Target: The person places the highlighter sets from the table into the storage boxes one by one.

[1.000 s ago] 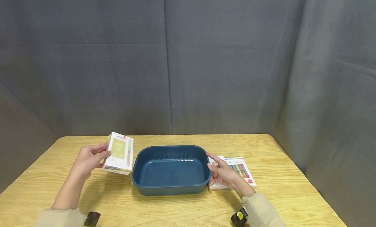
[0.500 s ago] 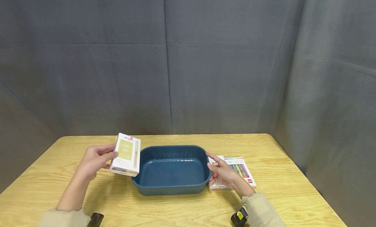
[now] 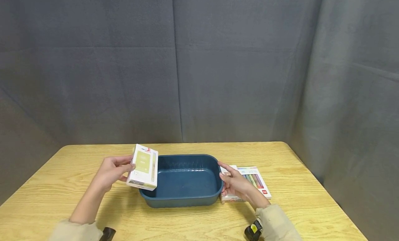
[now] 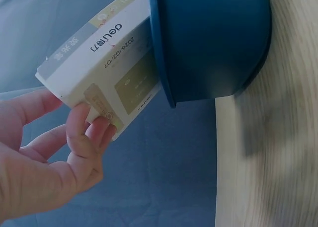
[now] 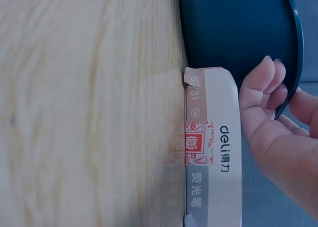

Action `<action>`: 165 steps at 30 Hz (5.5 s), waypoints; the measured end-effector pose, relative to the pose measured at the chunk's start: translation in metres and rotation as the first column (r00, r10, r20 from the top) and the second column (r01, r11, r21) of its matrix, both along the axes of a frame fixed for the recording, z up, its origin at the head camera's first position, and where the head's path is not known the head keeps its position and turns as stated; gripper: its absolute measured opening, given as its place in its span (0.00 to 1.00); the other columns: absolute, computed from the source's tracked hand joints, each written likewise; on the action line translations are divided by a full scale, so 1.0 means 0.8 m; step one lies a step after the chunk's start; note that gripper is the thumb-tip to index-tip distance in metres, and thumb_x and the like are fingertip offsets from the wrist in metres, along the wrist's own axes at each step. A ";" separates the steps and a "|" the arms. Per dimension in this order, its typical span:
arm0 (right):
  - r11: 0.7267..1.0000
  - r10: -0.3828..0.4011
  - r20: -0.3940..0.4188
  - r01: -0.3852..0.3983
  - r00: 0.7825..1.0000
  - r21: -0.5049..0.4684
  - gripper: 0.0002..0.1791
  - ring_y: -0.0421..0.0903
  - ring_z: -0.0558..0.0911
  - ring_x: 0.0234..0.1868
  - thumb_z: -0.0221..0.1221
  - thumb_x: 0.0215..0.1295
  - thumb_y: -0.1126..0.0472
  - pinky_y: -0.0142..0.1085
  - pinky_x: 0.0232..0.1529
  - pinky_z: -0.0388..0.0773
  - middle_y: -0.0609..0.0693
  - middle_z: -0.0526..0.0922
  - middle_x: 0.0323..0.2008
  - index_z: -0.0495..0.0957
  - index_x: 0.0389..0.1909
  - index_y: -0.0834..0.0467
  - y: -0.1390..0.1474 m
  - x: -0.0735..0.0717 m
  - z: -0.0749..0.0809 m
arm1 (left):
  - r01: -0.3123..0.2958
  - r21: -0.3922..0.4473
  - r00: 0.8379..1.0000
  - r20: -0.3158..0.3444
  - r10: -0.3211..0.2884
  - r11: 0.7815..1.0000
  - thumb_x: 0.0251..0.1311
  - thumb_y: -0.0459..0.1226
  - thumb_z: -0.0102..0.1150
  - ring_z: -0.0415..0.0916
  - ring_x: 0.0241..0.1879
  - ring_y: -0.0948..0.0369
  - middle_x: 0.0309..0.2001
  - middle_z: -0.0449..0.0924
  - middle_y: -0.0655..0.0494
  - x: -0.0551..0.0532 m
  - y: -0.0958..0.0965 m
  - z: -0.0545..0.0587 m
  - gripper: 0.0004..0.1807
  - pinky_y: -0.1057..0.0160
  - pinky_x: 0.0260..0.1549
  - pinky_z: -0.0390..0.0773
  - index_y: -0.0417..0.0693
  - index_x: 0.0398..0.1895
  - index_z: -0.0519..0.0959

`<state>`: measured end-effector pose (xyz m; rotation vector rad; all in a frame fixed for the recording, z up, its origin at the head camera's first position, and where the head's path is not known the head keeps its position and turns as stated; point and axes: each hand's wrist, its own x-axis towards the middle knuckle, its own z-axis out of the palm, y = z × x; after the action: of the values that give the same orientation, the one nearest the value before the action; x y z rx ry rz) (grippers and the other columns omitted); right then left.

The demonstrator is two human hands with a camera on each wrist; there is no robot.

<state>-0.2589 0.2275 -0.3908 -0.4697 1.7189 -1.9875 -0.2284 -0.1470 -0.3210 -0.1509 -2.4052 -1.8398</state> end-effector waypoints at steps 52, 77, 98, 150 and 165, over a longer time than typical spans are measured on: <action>1.000 0.010 0.012 -0.010 1.000 -0.016 0.34 0.41 0.75 0.19 0.41 0.70 0.63 0.32 0.26 0.74 0.50 0.74 0.24 0.33 0.68 0.61 0.002 -0.002 -0.002 | -0.049 -0.217 0.998 0.022 0.056 0.975 0.44 0.25 0.60 0.76 0.22 0.58 0.33 0.76 0.40 -0.013 0.055 -0.030 0.21 0.62 0.14 0.76 0.26 0.46 0.74; 1.000 0.015 0.004 -0.015 1.000 0.001 0.33 0.41 0.74 0.19 0.40 0.70 0.63 0.32 0.26 0.74 0.50 0.73 0.23 0.32 0.68 0.60 0.002 -0.001 0.000 | -0.059 -0.326 0.998 -0.001 0.062 0.944 0.45 0.27 0.62 0.74 0.17 0.61 0.29 0.75 0.44 -0.018 0.066 -0.037 0.19 0.66 0.12 0.73 0.25 0.42 0.75; 0.999 0.032 -0.010 -0.032 0.999 -0.015 0.33 0.41 0.75 0.20 0.39 0.70 0.64 0.32 0.26 0.73 0.49 0.73 0.25 0.30 0.68 0.62 0.003 -0.002 -0.001 | -0.055 -0.386 0.998 -0.026 0.049 0.921 0.45 0.27 0.61 0.73 0.14 0.62 0.22 0.73 0.50 -0.019 0.067 -0.037 0.21 0.67 0.10 0.72 0.22 0.44 0.73; 1.000 0.024 -0.001 -0.024 1.000 -0.021 0.33 0.41 0.75 0.20 0.40 0.70 0.64 0.32 0.26 0.74 0.48 0.72 0.23 0.32 0.68 0.62 0.003 -0.001 0.000 | 0.024 -0.609 0.999 0.050 0.008 0.792 0.47 0.25 0.57 0.71 0.32 0.53 0.44 0.73 0.33 -0.027 0.089 -0.041 0.19 0.60 0.27 0.72 0.22 0.44 0.72; 0.999 0.041 -0.006 -0.041 0.999 -0.021 0.33 0.41 0.76 0.20 0.39 0.71 0.65 0.32 0.26 0.75 0.49 0.74 0.22 0.31 0.68 0.62 0.005 -0.003 0.001 | -0.104 -0.606 0.964 -0.256 -0.069 0.789 0.48 0.30 0.61 0.70 0.29 0.58 0.31 0.76 0.47 -0.023 0.076 -0.038 0.14 0.60 0.30 0.72 0.31 0.40 0.79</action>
<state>-0.2614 0.2315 -0.3903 -0.5144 1.6803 -1.9786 -0.2470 -0.0858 -0.3511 -0.3960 -2.6820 -0.8715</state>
